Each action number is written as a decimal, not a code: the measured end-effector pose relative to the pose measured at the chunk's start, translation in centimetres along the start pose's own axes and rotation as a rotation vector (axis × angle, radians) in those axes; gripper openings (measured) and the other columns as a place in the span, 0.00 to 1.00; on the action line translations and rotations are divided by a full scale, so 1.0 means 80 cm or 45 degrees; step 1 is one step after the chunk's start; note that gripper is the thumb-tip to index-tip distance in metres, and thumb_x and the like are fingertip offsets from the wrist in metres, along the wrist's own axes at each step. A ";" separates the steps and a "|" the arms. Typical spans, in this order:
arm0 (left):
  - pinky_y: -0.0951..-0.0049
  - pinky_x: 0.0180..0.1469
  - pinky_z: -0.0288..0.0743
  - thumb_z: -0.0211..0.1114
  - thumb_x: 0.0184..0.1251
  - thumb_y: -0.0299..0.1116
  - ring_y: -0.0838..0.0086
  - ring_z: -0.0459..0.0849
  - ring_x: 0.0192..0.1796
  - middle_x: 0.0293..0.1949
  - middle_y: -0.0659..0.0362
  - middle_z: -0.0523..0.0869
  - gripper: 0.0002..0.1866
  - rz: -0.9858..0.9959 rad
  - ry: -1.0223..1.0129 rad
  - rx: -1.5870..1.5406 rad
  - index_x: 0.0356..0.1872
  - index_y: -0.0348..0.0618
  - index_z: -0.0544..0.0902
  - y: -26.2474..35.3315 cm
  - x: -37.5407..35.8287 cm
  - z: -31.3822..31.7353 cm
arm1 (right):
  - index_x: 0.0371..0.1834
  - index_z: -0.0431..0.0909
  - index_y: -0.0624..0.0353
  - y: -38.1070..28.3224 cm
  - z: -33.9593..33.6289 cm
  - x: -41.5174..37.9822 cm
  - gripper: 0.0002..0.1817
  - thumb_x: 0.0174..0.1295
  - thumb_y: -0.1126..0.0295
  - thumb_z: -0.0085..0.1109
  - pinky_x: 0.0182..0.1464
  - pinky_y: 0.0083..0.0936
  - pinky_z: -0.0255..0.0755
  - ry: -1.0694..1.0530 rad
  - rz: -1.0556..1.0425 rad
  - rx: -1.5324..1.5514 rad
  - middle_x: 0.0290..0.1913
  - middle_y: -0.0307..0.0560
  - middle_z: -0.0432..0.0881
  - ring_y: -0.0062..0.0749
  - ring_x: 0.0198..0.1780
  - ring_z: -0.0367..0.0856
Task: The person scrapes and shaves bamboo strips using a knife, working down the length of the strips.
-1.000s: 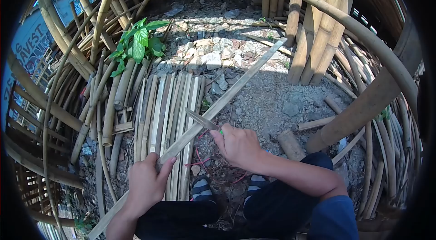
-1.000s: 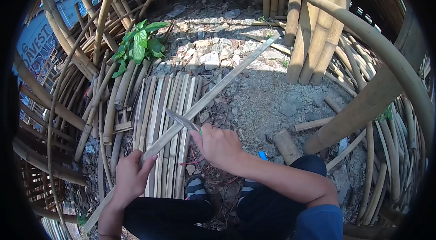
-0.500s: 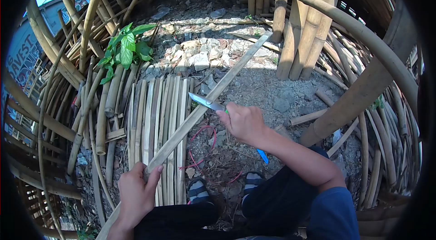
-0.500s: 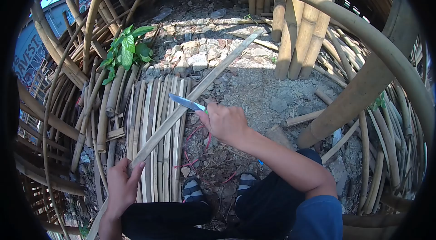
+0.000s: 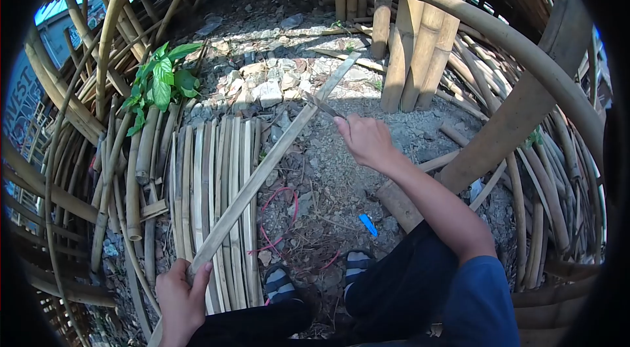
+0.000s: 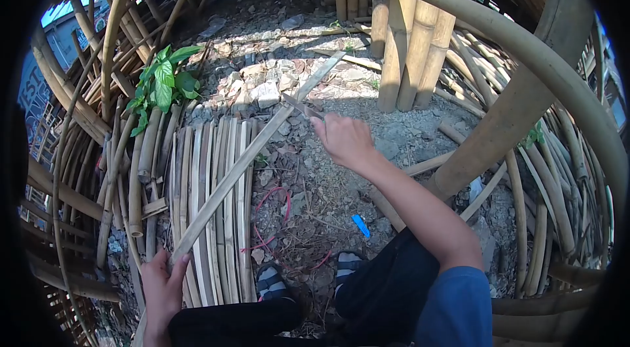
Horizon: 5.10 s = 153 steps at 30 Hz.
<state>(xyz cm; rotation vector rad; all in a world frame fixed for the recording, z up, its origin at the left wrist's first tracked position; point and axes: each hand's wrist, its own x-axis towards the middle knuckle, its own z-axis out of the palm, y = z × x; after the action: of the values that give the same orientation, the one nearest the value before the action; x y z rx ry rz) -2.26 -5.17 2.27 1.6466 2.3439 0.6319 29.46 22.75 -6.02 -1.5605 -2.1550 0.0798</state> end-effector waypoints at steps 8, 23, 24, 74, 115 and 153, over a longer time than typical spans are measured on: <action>0.63 0.21 0.53 0.70 0.67 0.39 0.75 0.58 0.18 0.12 0.55 0.63 0.25 -0.167 -0.137 0.059 0.18 0.34 0.68 0.002 -0.001 -0.005 | 0.37 0.82 0.65 0.064 0.005 0.014 0.33 0.78 0.46 0.35 0.43 0.57 0.77 -0.076 0.237 -0.099 0.32 0.67 0.85 0.64 0.38 0.86; 0.56 0.23 0.64 0.68 0.68 0.45 0.53 0.71 0.14 0.10 0.46 0.69 0.27 -0.091 -0.179 0.129 0.18 0.32 0.73 -0.006 0.009 0.008 | 0.30 0.76 0.66 -0.089 0.022 -0.079 0.28 0.77 0.50 0.43 0.28 0.54 0.77 -0.211 -0.398 0.344 0.21 0.62 0.82 0.62 0.23 0.83; 0.57 0.23 0.63 0.68 0.69 0.45 0.55 0.70 0.13 0.09 0.46 0.69 0.27 -0.083 -0.209 0.101 0.18 0.31 0.72 -0.007 0.009 0.007 | 0.30 0.76 0.66 -0.087 0.024 -0.077 0.28 0.77 0.50 0.43 0.28 0.54 0.77 -0.214 -0.397 0.348 0.21 0.62 0.82 0.62 0.23 0.83; 0.64 0.21 0.58 0.66 0.71 0.40 0.76 0.65 0.16 0.10 0.54 0.69 0.26 -0.162 -0.307 -0.202 0.18 0.30 0.73 -0.022 0.002 -0.001 | 0.30 0.70 0.59 -0.044 0.027 -0.064 0.18 0.73 0.57 0.55 0.20 0.42 0.72 0.193 -0.641 0.270 0.21 0.51 0.79 0.50 0.20 0.80; 0.70 0.22 0.53 0.65 0.72 0.36 0.84 0.61 0.22 0.14 0.66 0.65 0.22 -0.169 -0.309 -0.096 0.19 0.36 0.70 -0.019 0.000 -0.009 | 0.36 0.77 0.61 0.039 0.027 0.002 0.29 0.78 0.45 0.39 0.35 0.55 0.79 0.111 -0.189 0.092 0.26 0.61 0.84 0.63 0.33 0.85; 0.72 0.24 0.56 0.67 0.70 0.37 0.84 0.63 0.24 0.16 0.66 0.71 0.19 -0.146 -0.134 -0.202 0.23 0.33 0.76 -0.030 -0.010 -0.006 | 0.28 0.79 0.59 0.068 -0.013 0.035 0.31 0.78 0.45 0.37 0.31 0.51 0.77 0.187 0.081 -0.138 0.22 0.58 0.82 0.58 0.28 0.85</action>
<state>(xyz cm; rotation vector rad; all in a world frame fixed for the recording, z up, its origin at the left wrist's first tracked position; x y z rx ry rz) -4.20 -6.67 1.51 1.4312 2.2323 0.6722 33.99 26.97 -5.82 -1.6416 -2.0259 -0.1290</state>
